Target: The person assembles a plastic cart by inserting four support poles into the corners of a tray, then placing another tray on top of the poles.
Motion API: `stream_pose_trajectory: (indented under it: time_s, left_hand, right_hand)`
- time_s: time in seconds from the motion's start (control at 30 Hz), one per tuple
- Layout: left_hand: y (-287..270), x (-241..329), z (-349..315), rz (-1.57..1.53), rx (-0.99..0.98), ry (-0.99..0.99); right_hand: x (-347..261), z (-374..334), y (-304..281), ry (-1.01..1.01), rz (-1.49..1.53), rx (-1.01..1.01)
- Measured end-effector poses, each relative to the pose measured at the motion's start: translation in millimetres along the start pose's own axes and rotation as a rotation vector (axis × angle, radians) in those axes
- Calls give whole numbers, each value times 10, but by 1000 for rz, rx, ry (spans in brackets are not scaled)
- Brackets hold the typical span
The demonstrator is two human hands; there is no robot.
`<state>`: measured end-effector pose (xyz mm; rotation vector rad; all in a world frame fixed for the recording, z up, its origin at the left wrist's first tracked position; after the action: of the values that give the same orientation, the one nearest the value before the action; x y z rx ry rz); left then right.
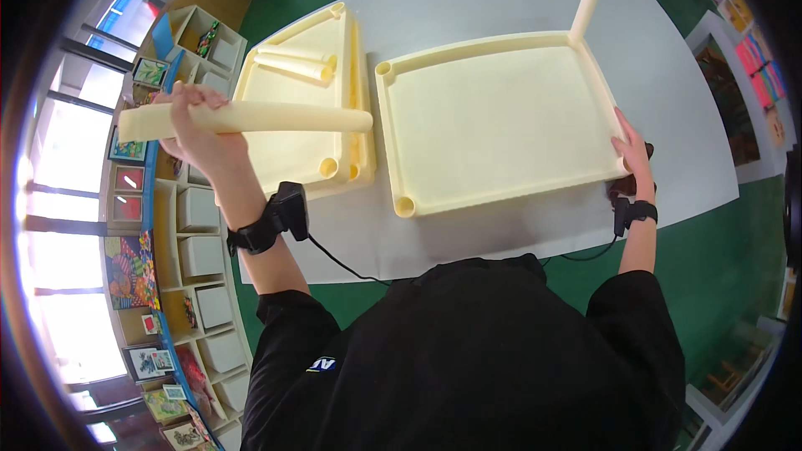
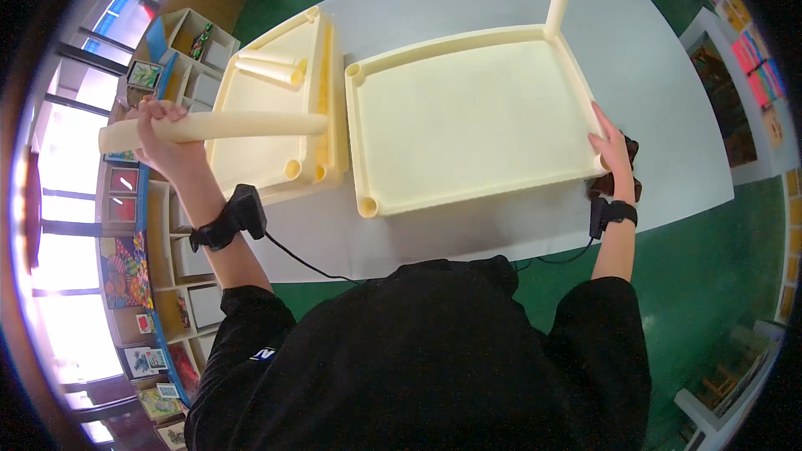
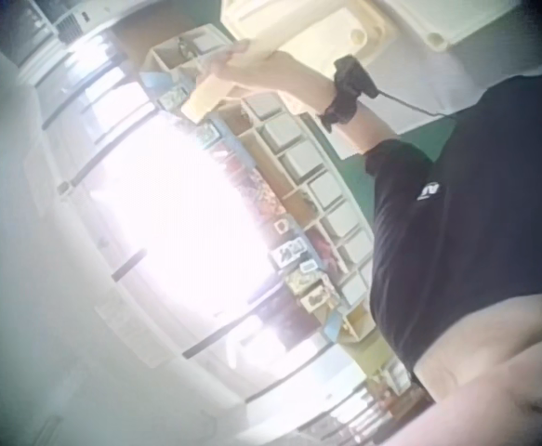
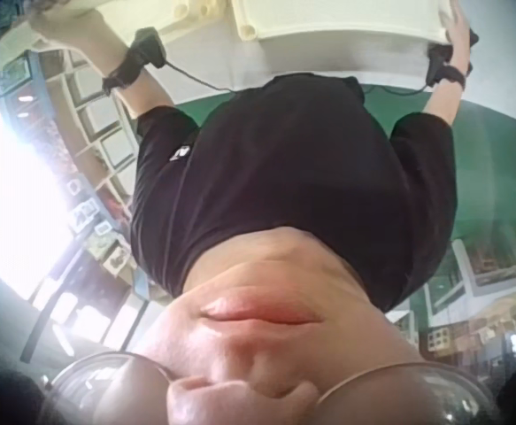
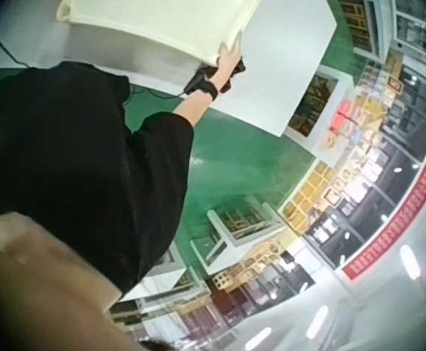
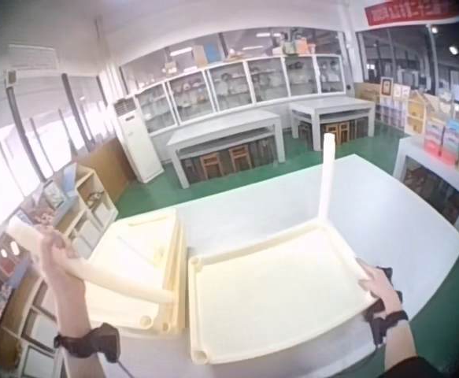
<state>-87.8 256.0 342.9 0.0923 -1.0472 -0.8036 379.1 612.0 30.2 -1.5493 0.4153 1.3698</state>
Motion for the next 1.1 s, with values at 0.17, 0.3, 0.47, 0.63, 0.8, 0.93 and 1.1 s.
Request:
stream_pose_trajectory:
  time_s: [0.17,0.3,0.47,0.63,0.8,0.93,1.1]
  left_hand:
    - [114,-525,96,11,26,128]
    - [140,-1039,260,23,63,118]
    - [173,-1463,310,43,128,1]
    - [263,-1668,332,144,58,14]
    - [219,-1776,353,211,24,-18]
    - [250,-1823,369,200,-27,1]
    - [348,-1870,429,120,-92,29]
  right_hand:
    - [78,25,-75,19,13,5]
    - [207,39,-61,49,143,27]
    - [149,71,12,44,136,28]
    - [84,70,30,36,123,8]
    - [48,56,35,83,133,25]
    - [66,32,14,84,143,74]
    - [-17,30,28,77,125,84]
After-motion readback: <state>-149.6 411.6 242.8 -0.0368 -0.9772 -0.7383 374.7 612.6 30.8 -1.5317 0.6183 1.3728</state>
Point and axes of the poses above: each hand's wrist, its own z-axis towards the middle knuckle, its own y-axis out of the palm, x = y × z, the point moved 7 cm from there along z, towards the middle knuckle, and after that the axes turned 6 degrees about -y, right-handed, at the moved point
